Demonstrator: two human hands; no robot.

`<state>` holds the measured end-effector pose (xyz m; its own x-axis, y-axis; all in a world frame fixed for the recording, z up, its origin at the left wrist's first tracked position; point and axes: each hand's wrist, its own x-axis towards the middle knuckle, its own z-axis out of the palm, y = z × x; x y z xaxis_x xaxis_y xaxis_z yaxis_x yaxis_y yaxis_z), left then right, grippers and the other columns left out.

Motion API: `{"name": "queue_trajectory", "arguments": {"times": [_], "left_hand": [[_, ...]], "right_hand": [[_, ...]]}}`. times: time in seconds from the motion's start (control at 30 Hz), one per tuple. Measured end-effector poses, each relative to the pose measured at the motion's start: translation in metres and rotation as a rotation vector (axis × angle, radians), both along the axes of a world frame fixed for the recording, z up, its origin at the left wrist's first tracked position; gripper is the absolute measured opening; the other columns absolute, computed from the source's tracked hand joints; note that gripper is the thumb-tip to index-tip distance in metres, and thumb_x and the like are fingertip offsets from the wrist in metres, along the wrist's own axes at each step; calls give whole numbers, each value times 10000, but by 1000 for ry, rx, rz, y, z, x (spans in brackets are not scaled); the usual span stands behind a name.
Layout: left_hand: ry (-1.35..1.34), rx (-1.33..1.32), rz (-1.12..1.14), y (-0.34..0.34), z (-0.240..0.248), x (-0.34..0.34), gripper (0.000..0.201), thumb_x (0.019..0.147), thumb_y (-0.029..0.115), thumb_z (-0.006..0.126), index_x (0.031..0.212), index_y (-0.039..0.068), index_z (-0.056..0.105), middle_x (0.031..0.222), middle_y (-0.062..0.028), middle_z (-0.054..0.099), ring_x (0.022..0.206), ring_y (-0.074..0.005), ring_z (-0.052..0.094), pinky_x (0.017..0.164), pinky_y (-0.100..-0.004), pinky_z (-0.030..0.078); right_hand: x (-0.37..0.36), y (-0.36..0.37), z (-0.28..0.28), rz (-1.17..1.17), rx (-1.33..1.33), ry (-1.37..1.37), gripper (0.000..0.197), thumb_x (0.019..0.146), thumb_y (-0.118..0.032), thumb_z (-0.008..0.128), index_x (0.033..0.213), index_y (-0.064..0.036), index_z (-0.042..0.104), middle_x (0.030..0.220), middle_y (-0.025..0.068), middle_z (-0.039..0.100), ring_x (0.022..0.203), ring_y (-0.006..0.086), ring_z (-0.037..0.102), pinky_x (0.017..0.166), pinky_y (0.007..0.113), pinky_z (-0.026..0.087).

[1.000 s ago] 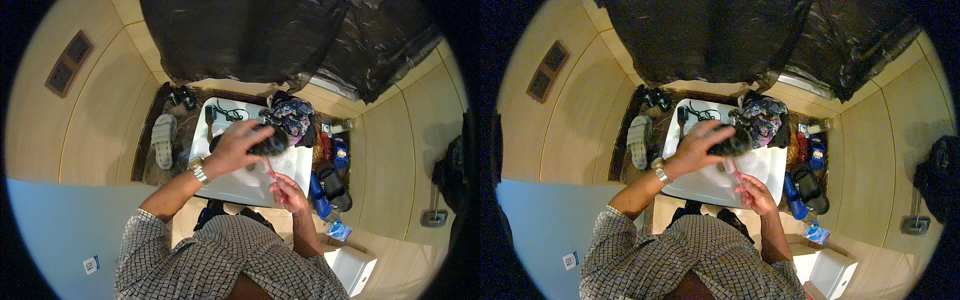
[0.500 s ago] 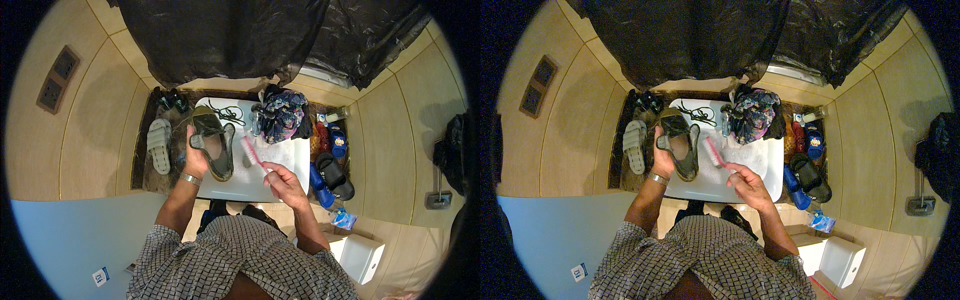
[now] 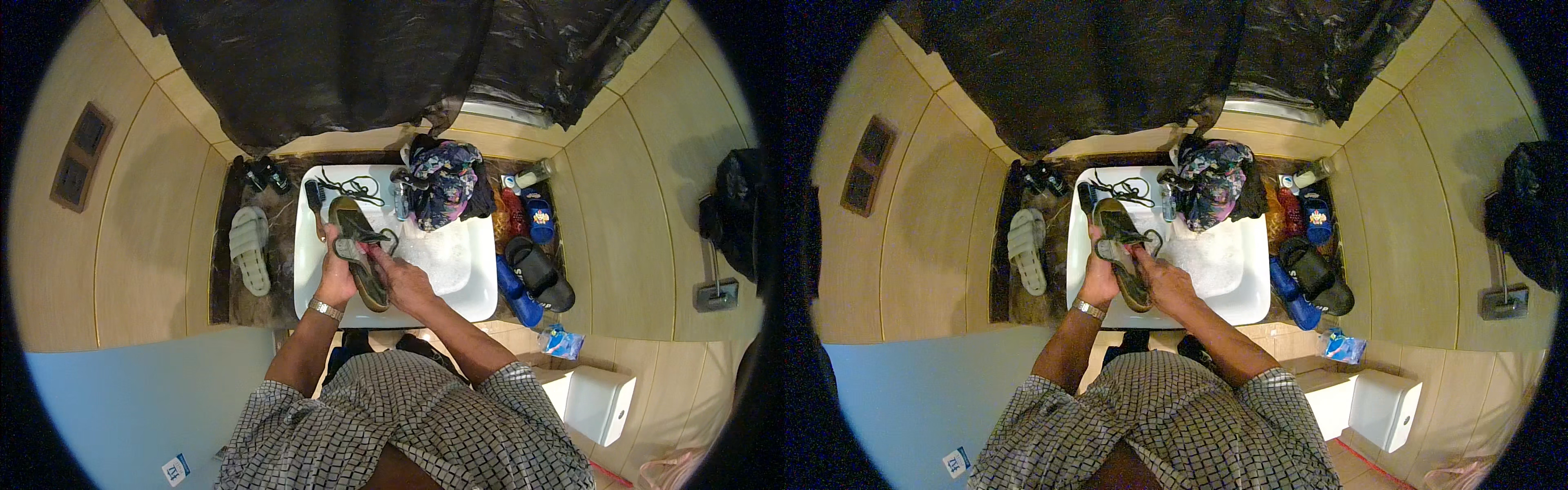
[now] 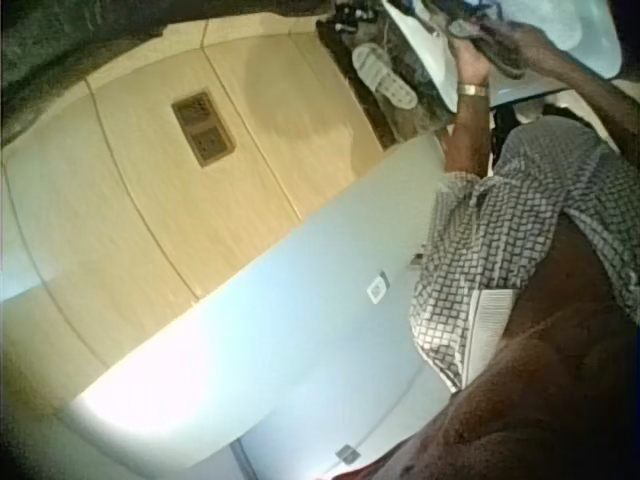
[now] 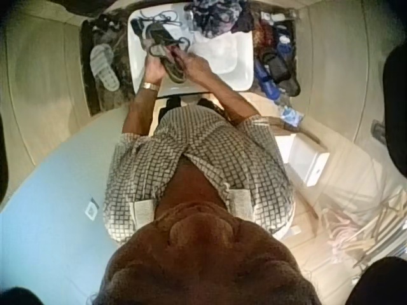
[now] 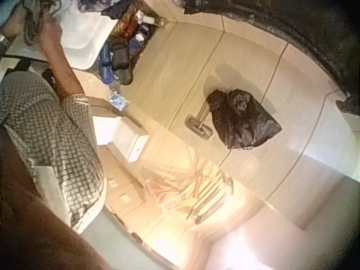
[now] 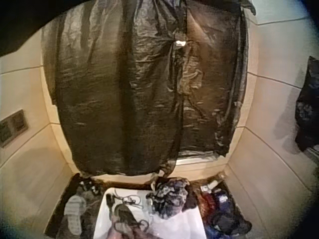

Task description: The person scrubs a single dark-colored shoe in a sink using a brush and cleaning solution. They apply the solution, scrub the shoe's exterior and interior, rinse it under running water, and continue scrubbing with a different brush. The shoe remains in the sink at the end of the clip.

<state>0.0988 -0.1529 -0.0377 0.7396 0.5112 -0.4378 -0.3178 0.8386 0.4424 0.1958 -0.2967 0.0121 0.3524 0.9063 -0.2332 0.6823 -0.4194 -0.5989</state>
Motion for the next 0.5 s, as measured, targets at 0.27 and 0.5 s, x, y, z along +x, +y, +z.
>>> {"name": "queue_trajectory", "arguments": {"times": [0.27,0.5], "left_hand": [[26,-145,29,12,-26,-18,737,943,767,471,1250,114,622,1042,-106,685,935,-275,663,867,-453,565],[-33,-14,-76,11,-75,-26,757,997,736,385,1309,76,588,1170,-122,685,1045,-283,662,955,-454,553]], "right_hand": [[-19,-46,-36,120,-39,189,551,1067,-301,453,1587,-182,316,970,323,695,861,504,690,755,587,549],[-7,-1,-59,36,84,218,472,1063,-238,480,1529,-187,425,1035,302,693,939,485,683,786,553,536]]}}
